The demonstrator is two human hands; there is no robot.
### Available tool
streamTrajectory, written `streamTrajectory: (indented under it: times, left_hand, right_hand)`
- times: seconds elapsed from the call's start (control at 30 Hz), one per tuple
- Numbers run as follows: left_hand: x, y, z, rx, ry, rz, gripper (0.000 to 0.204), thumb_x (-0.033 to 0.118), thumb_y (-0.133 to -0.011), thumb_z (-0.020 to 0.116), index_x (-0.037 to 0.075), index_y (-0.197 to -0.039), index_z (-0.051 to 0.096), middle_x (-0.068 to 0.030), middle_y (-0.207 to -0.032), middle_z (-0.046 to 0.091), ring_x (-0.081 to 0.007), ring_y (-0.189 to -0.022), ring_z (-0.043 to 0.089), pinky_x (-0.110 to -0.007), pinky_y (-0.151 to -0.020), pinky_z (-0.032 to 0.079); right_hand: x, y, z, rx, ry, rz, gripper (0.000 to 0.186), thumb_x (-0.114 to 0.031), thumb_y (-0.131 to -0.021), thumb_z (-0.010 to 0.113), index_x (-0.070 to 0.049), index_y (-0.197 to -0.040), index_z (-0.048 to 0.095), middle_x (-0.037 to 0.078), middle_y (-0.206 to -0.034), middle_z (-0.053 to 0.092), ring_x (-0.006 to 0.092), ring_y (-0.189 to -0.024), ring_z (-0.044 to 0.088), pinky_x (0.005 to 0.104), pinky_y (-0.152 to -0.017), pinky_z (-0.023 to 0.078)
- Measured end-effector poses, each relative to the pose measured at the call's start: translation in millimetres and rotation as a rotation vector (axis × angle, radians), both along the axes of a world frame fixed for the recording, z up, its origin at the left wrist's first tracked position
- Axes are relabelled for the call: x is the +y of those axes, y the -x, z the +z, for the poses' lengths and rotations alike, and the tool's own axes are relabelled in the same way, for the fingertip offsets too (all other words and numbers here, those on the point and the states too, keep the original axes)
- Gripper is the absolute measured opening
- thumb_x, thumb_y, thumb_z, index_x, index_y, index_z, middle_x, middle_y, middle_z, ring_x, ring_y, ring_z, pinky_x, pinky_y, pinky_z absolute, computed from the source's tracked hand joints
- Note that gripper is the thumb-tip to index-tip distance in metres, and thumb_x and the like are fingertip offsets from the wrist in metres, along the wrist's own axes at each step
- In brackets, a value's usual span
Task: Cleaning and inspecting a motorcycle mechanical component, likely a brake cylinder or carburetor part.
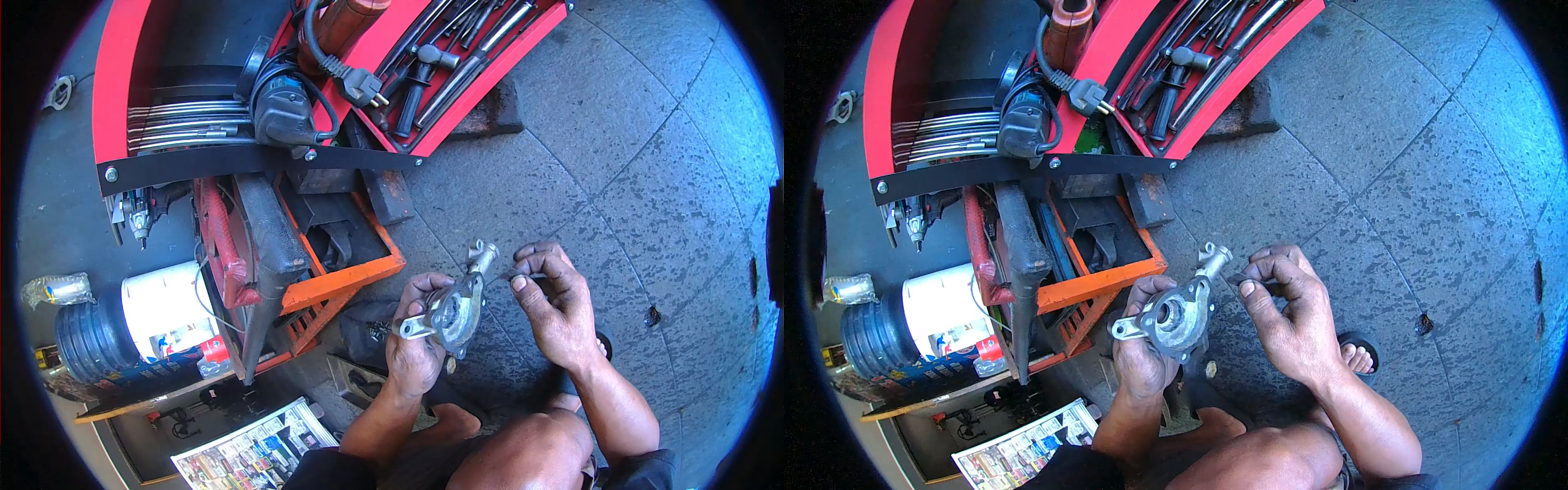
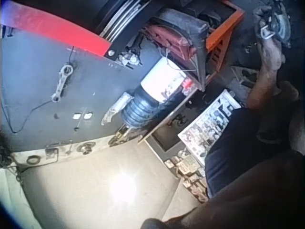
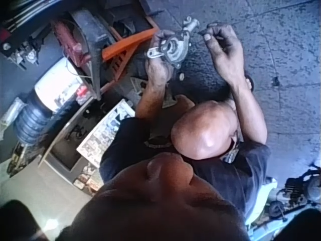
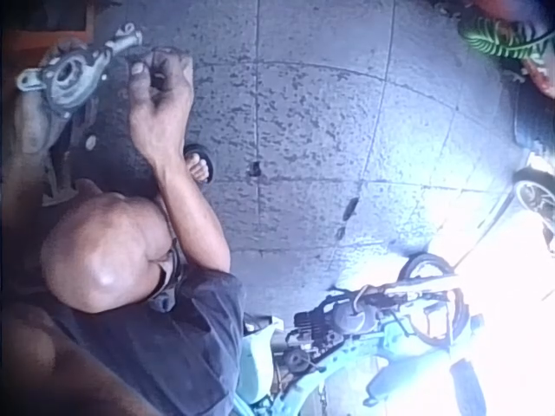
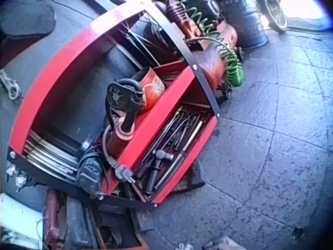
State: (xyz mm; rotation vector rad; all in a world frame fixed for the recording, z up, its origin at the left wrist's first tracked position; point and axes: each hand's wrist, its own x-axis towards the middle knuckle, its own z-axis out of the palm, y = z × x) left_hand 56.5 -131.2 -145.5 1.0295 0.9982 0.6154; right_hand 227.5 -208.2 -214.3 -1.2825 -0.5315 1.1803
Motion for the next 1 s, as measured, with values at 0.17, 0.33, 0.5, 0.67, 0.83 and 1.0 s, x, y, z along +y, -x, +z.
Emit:
streamTrajectory:
  times: [0.17,0.33,0.5,0.67,0.83,1.0]
  left_hand:
    - [-4,3,-2,-0.046,-0.044,0.023,0.065,0.056,-0.104,0.052,0.0,-0.135,0.044,-0.0126,-0.122,0.065,-0.0189,-0.111,0.067,-0.032,-0.095,0.056]
    - [-7,4,-4,-0.086,-0.087,0.033,0.068,0.057,-0.103,0.053,0.0,-0.137,0.042,-0.0144,-0.126,0.063,-0.0203,-0.113,0.066,-0.034,-0.098,0.055]
    - [-9,6,-6,-0.055,-0.107,0.041,0.07,0.06,-0.102,0.052,0.0,-0.138,0.042,-0.015,-0.128,0.062,-0.0211,-0.116,0.064,-0.037,-0.101,0.053]
    - [-13,2,-9,-0.046,-0.194,0.092,0.064,0.055,-0.1,0.058,0.001,-0.133,0.047,-0.0156,-0.125,0.064,-0.0236,-0.114,0.066,-0.039,-0.099,0.055]
    - [-16,-1,-7,-0.027,-0.203,0.118,0.06,0.051,-0.099,0.062,0.001,-0.13,0.05,-0.0152,-0.122,0.065,-0.0232,-0.112,0.068,-0.038,-0.097,0.057]
    - [-17,2,-3,0.017,-0.189,0.065,0.068,0.056,-0.103,0.054,-0.001,-0.137,0.041,-0.016,-0.128,0.059,-0.022,-0.118,0.061,-0.039,-0.104,0.05]
  right_hand:
    - [-8,4,16,0.227,0.118,0.079,0.01,-0.006,-0.097,0.067,0.002,-0.103,0.066,0.006,-0.095,0.065,0.0094,-0.086,0.062,0.0276,-0.077,0.053]
    - [-8,9,29,0.28,0.105,0.083,0.011,-0.004,-0.096,0.068,0.004,-0.104,0.069,0.005,-0.089,0.067,0.0085,-0.08,0.062,0.027,-0.071,0.052]
    - [-5,5,38,0.026,-0.014,0.092,0.015,-0.003,-0.091,0.072,0.003,-0.104,0.074,0.011,-0.087,0.07,0.0157,-0.076,0.067,0.0304,-0.068,0.054]
    - [0,4,43,-0.13,-0.099,0.08,0.016,-0.001,-0.089,0.073,0.002,-0.105,0.076,0.012,-0.086,0.07,0.0193,-0.076,0.067,0.0317,-0.07,0.053]
    - [1,2,46,-0.168,-0.133,0.073,0.018,-0.003,-0.089,0.072,0.001,-0.106,0.074,0.016,-0.089,0.069,0.0302,-0.08,0.07,0.0389,-0.072,0.057]
    - [3,-1,45,-0.225,-0.222,0.08,0.015,-0.003,-0.089,0.072,0.0,-0.103,0.072,0.016,-0.089,0.067,0.0324,-0.08,0.069,0.0408,-0.072,0.056]
